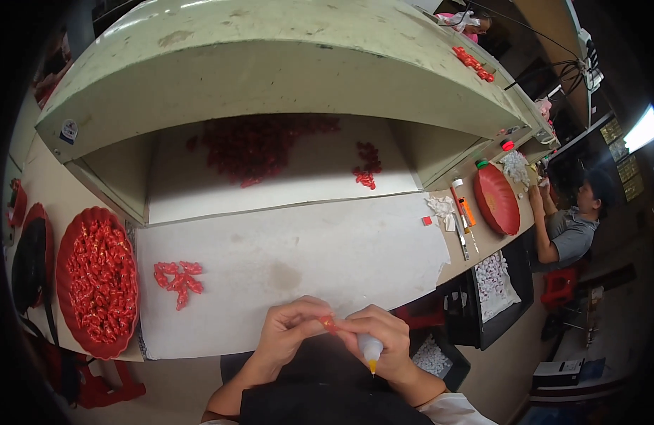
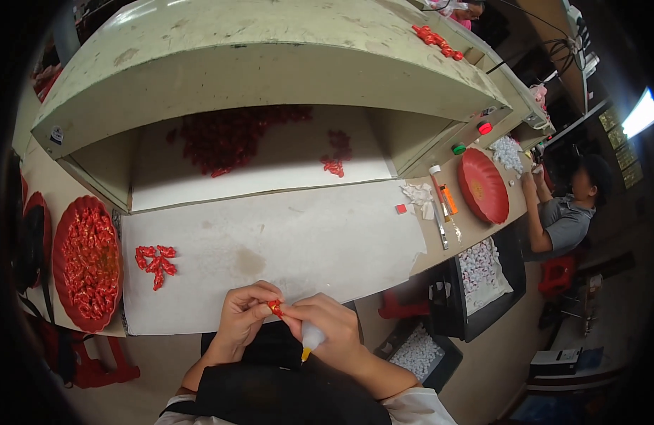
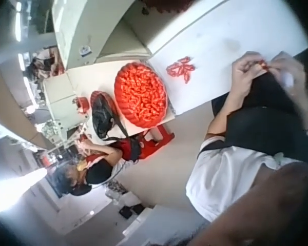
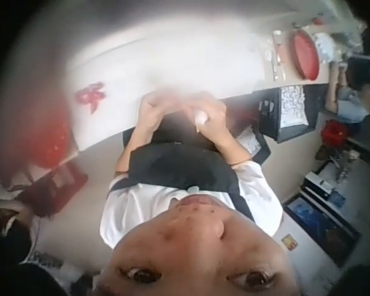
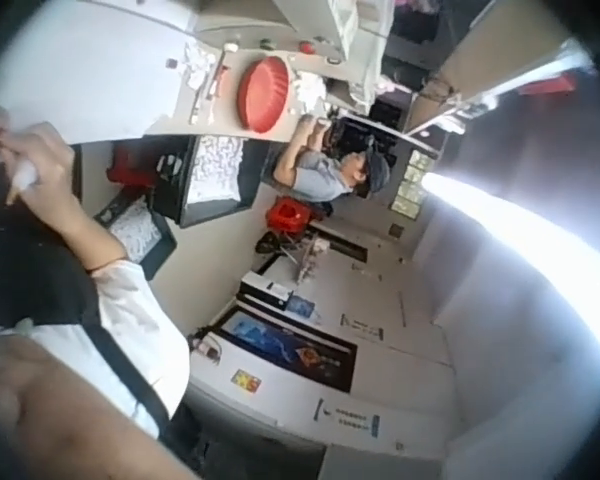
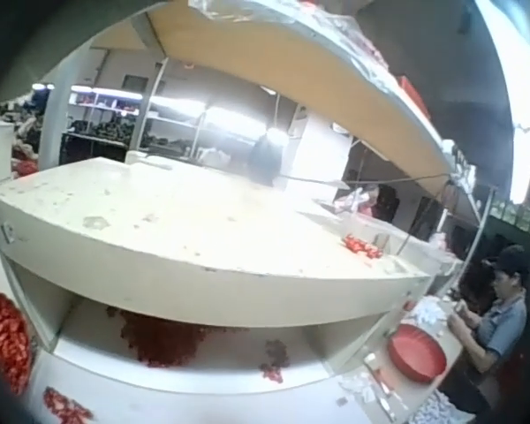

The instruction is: The person applies glue to small red plastic toy parts using a squeeze bottle.

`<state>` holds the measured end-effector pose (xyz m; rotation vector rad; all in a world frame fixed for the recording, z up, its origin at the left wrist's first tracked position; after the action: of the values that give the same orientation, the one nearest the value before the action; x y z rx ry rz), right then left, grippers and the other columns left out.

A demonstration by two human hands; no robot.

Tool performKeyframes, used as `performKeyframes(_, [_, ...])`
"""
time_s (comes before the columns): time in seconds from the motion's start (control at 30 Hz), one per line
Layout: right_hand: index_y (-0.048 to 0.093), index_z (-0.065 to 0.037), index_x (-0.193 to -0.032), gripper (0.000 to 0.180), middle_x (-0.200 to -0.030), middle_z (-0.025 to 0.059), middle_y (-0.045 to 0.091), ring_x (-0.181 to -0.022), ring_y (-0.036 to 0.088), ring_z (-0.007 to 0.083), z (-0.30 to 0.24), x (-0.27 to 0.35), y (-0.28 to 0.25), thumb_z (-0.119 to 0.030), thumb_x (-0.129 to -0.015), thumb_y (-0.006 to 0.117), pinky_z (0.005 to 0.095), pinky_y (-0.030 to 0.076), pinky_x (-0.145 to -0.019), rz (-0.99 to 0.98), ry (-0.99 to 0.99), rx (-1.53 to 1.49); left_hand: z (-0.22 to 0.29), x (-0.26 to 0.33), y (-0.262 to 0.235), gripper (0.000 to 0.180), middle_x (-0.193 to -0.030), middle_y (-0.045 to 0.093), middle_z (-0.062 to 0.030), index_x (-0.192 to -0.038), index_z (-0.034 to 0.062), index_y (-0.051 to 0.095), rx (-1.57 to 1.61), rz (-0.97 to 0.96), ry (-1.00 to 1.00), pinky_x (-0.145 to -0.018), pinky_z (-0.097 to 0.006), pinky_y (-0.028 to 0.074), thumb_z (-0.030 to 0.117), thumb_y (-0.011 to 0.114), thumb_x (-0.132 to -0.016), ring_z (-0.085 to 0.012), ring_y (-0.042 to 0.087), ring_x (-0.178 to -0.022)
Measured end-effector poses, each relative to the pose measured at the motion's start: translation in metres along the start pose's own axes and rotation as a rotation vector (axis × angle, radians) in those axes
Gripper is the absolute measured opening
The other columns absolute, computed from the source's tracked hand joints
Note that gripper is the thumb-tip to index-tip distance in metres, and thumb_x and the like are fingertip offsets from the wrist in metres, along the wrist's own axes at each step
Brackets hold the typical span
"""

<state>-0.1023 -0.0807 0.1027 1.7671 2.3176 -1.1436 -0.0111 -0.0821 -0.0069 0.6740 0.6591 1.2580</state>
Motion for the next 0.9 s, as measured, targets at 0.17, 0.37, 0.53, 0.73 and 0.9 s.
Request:
performKeyframes(0.17, [0.061,0.000,-0.081,0.022,-0.069,0.0100,0.059,-0.060,0.057,0.0203,-0.002,0.003,0.001,0.006,-0.061,0.068,0.0253,0.045,-0.051,-0.015,0.004,-0.042,0.000,0.005,-0.001,0.015,-0.092,0.054,-0.0134,-0.089,-0.0009,0.060,-0.016,0.034,-0.015,-0.074,-0.027,0.045,-0.001,0.059,-0.074,-0.0172,0.054,-0.082])
performKeyframes(0.37, [0.061,0.000,-0.078,0.020,-0.068,0.0099,0.059,-0.059,0.057,0.0196,0.001,-0.003,-0.004,0.007,-0.061,0.068,0.0250,0.044,-0.051,0.030,-0.028,-0.021,0.005,-0.005,0.005,0.016,-0.094,0.054,-0.0116,-0.092,-0.0032,0.058,-0.043,-0.012,0.023,-0.075,-0.026,0.045,-0.005,0.054,-0.077,-0.0165,0.055,-0.084])
performKeyframes(0.53, [0.061,0.001,-0.079,0.022,-0.068,0.0095,0.059,-0.059,0.057,0.0198,0.005,-0.006,-0.002,0.007,-0.060,0.068,0.0250,0.044,-0.051,0.022,-0.008,-0.048,0.007,-0.010,0.006,0.017,-0.096,0.054,-0.0112,-0.094,-0.0026,0.058,-0.018,-0.066,0.056,-0.076,-0.026,0.044,-0.005,0.053,-0.078,-0.0161,0.054,-0.086])
performKeyframes(0.73, [0.062,0.000,-0.081,0.024,-0.068,0.0092,0.059,-0.059,0.056,0.0193,0.007,-0.003,0.002,0.006,-0.059,0.069,0.0249,0.044,-0.051,0.005,0.010,-0.052,0.005,-0.007,0.004,0.018,-0.096,0.054,-0.0113,-0.095,-0.0019,0.058,-0.011,-0.059,0.049,-0.077,-0.026,0.044,-0.004,0.053,-0.078,-0.0161,0.054,-0.087])
performKeyframes(0.9, [0.061,-0.001,-0.081,0.024,-0.069,0.0091,0.059,-0.059,0.056,0.0192,0.005,0.000,0.002,0.006,-0.059,0.069,0.0250,0.044,-0.051,-0.003,0.013,-0.053,0.006,-0.004,0.004,0.018,-0.097,0.054,-0.0115,-0.095,-0.0019,0.058,-0.007,-0.065,0.056,-0.077,-0.026,0.044,-0.004,0.054,-0.078,-0.0162,0.054,-0.088])
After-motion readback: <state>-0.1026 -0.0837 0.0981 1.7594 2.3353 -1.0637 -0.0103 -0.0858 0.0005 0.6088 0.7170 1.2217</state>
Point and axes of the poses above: each hand's wrist, its own x-axis away from the middle knuckle, its own y-axis out of the palm, z = x × y, the point moved 10 cm from there along -x, towards the middle knuckle
